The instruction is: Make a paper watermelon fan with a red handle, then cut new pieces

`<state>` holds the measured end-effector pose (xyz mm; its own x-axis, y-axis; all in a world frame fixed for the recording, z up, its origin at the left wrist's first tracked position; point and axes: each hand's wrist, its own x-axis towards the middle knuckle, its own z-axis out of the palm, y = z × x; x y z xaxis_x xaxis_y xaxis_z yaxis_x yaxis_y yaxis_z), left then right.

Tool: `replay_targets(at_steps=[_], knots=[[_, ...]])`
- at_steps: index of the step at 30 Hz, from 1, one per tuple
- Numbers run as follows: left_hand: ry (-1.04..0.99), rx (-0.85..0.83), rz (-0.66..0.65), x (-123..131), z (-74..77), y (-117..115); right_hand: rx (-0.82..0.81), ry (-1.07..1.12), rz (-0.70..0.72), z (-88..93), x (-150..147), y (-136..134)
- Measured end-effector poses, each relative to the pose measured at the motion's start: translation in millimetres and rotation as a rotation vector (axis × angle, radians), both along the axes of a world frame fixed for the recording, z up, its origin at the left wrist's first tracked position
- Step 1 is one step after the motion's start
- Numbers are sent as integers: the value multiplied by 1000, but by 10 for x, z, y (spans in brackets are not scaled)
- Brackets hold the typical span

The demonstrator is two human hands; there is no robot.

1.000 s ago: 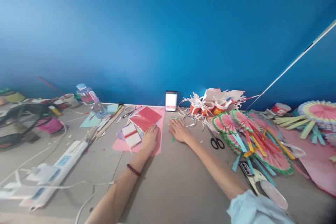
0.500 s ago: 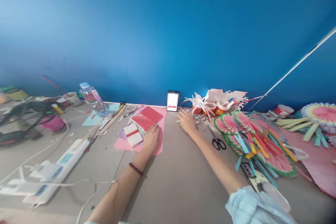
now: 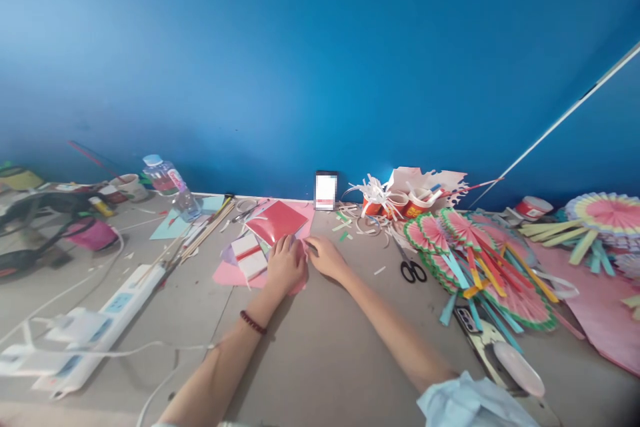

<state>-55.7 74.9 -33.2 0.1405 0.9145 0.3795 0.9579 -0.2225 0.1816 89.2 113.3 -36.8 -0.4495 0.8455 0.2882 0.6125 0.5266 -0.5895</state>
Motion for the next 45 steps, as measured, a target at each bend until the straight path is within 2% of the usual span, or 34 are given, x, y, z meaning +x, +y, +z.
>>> replay_targets(at_steps=[4,8,20,28,33,37,41,45], knots=[[27,-16,8,-21,-24,20,26,77,-34,-84,18,-50],[63,-26,3,-31,-16,30,43,44,-24,-114,20,-68],[162,-55,37,-20,-11,14,71,-253,9,-15,-46,-147],[152,-4,125,-22,-6,16,7,-294,40,20,-125,-92],[148,-4,128,-79,41,32,-111,-199,33,40,-190,-4],[153,-13,108,-92,41,36,-192,-31,-50,20,-244,63],[137,-15,91,-93,9,44,-160,60,-141,-32,-288,62],[112,-27,101,-115,-11,66,-118,150,-163,-95,-297,47]])
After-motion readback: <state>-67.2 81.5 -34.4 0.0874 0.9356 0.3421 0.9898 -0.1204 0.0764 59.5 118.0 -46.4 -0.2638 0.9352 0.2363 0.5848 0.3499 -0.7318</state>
